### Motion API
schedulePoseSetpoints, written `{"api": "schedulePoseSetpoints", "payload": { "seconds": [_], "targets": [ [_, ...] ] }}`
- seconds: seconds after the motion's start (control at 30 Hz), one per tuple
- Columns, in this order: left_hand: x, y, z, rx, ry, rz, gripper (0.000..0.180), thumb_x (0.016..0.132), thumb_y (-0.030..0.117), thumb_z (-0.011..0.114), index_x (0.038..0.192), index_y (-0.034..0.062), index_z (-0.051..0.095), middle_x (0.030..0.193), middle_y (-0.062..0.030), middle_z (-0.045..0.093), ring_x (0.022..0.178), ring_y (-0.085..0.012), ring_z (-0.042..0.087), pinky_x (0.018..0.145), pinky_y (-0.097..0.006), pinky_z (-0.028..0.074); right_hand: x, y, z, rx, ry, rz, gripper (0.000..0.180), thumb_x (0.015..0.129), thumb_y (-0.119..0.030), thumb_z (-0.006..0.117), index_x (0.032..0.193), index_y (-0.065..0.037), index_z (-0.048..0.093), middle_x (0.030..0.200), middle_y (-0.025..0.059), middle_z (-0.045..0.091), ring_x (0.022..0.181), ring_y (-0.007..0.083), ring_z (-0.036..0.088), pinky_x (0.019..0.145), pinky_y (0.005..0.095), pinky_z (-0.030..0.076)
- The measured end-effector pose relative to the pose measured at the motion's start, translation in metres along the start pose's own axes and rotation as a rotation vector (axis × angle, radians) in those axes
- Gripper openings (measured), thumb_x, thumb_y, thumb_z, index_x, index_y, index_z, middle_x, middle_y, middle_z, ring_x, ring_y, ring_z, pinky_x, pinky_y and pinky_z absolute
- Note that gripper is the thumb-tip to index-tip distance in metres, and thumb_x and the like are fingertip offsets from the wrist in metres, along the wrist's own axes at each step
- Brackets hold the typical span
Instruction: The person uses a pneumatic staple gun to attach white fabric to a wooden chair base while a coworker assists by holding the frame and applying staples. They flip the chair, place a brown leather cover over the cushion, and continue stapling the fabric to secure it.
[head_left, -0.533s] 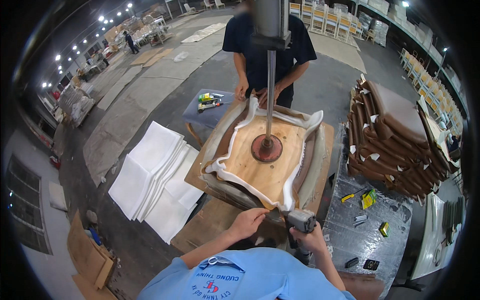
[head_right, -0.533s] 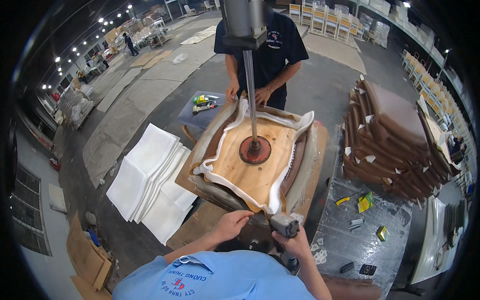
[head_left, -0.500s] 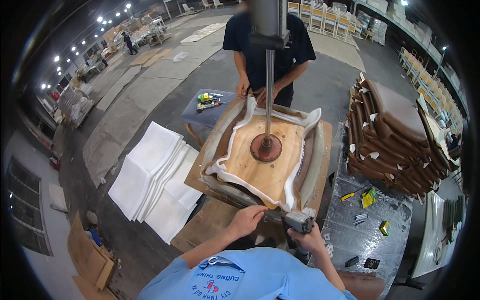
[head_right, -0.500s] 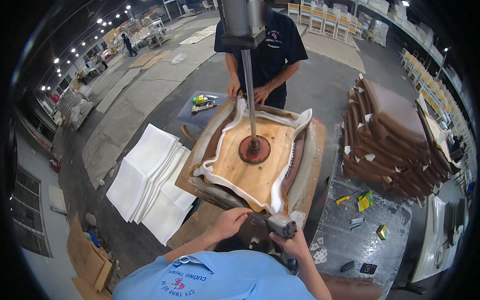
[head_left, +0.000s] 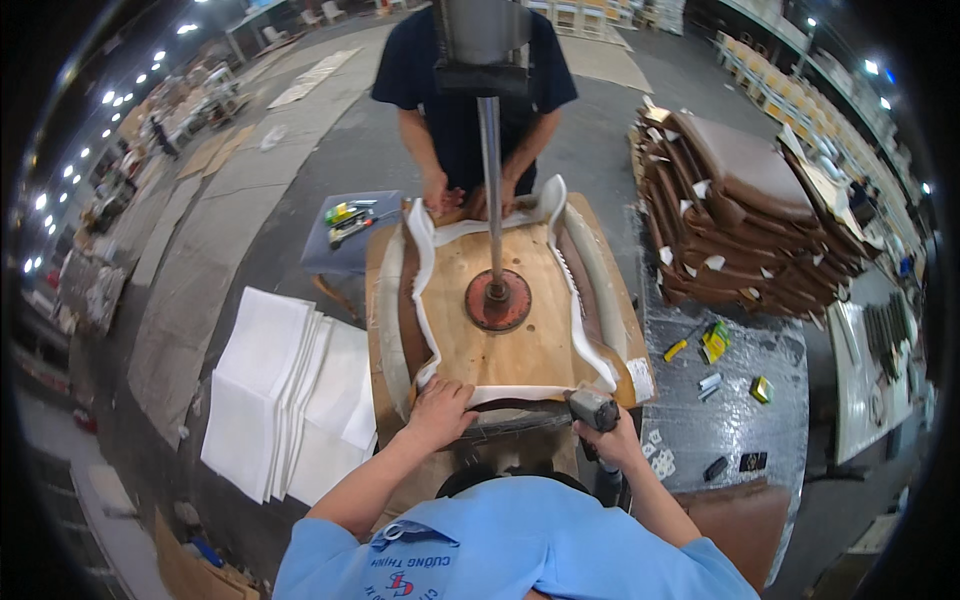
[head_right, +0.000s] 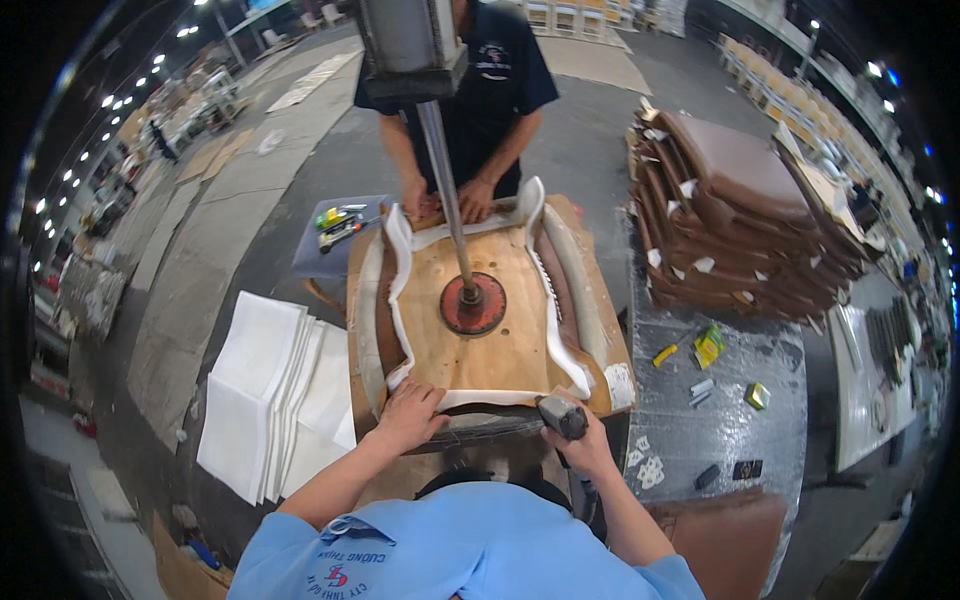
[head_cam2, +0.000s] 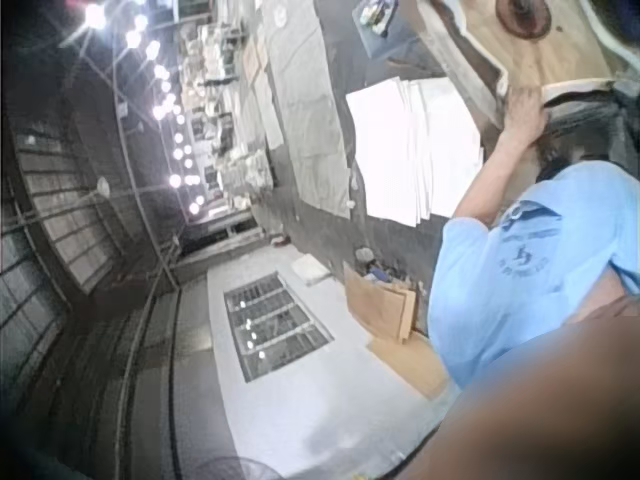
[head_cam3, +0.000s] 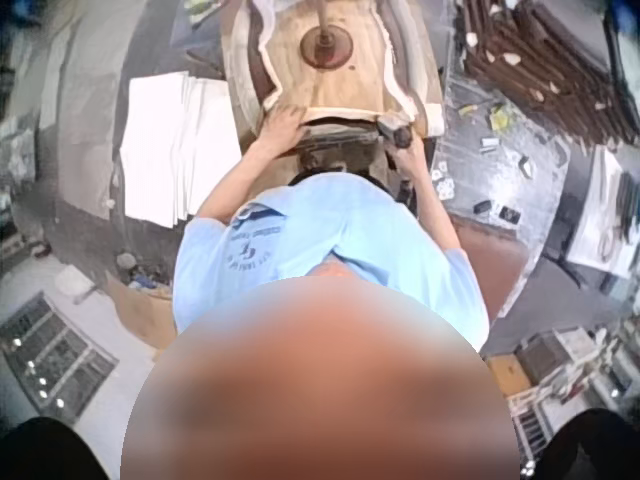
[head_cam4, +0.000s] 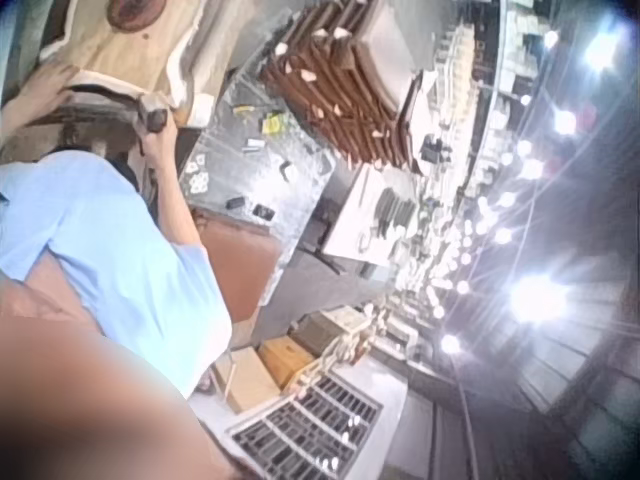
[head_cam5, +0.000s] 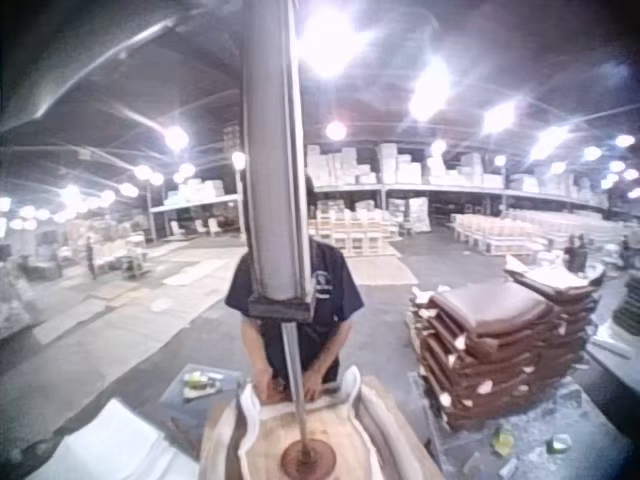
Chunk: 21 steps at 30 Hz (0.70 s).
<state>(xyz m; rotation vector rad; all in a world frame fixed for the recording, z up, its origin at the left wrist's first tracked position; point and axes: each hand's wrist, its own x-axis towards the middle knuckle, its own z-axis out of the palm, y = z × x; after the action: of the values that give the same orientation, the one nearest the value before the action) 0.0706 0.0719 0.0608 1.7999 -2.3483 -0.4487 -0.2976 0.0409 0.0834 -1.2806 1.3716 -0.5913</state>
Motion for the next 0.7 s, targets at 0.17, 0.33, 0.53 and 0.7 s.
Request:
{"api": "schedulePoseSetpoints", "payload": {
  "seconds": [0.17,0.33,0.53,0.7],
  "targets": [
    [0.006,-0.023,0.000,-0.077,0.057,0.155,0.029,0.096,0.017,0.079,0.122,0.0079,0.069,0.115,-0.0131,0.072,0.110,-0.0376,0.068,0.105,-0.050,0.049,0.007,-0.001,0.010,-0.078,0.169,-0.132,0.070,0.090,-0.013,0.091,0.154,-0.007,0.065,0.140,0.0134,0.076,0.129,0.0233,0.072,0.114,0.0381,0.054],
    [0.022,-0.020,0.004,-0.213,0.094,0.257,0.028,0.094,0.016,0.080,0.118,0.0073,0.071,0.117,-0.0143,0.071,0.108,-0.0380,0.069,0.101,-0.052,0.051,0.007,0.000,0.026,-0.033,0.289,-0.159,0.070,0.090,-0.012,0.092,0.154,-0.008,0.065,0.140,0.0137,0.075,0.129,0.0243,0.072,0.114,0.0382,0.054],
    [0.082,0.028,0.023,-0.381,0.055,0.355,0.029,0.093,0.017,0.082,0.118,0.0064,0.072,0.114,-0.0161,0.071,0.105,-0.0406,0.070,0.091,-0.053,0.055,0.009,-0.002,0.015,0.012,0.295,-0.146,0.071,0.090,-0.012,0.093,0.155,-0.008,0.064,0.140,0.0129,0.074,0.129,0.0223,0.071,0.112,0.0370,0.054],
    [0.123,0.068,0.042,-0.272,-0.080,0.389,0.024,0.093,0.018,0.082,0.112,0.0075,0.072,0.111,-0.0154,0.071,0.103,-0.0402,0.070,0.086,-0.051,0.056,-0.020,-0.003,-0.008,0.066,0.249,-0.132,0.073,0.089,-0.009,0.094,0.155,-0.009,0.063,0.136,0.0100,0.075,0.124,0.0190,0.070,0.111,0.0358,0.054]
  ]
}}
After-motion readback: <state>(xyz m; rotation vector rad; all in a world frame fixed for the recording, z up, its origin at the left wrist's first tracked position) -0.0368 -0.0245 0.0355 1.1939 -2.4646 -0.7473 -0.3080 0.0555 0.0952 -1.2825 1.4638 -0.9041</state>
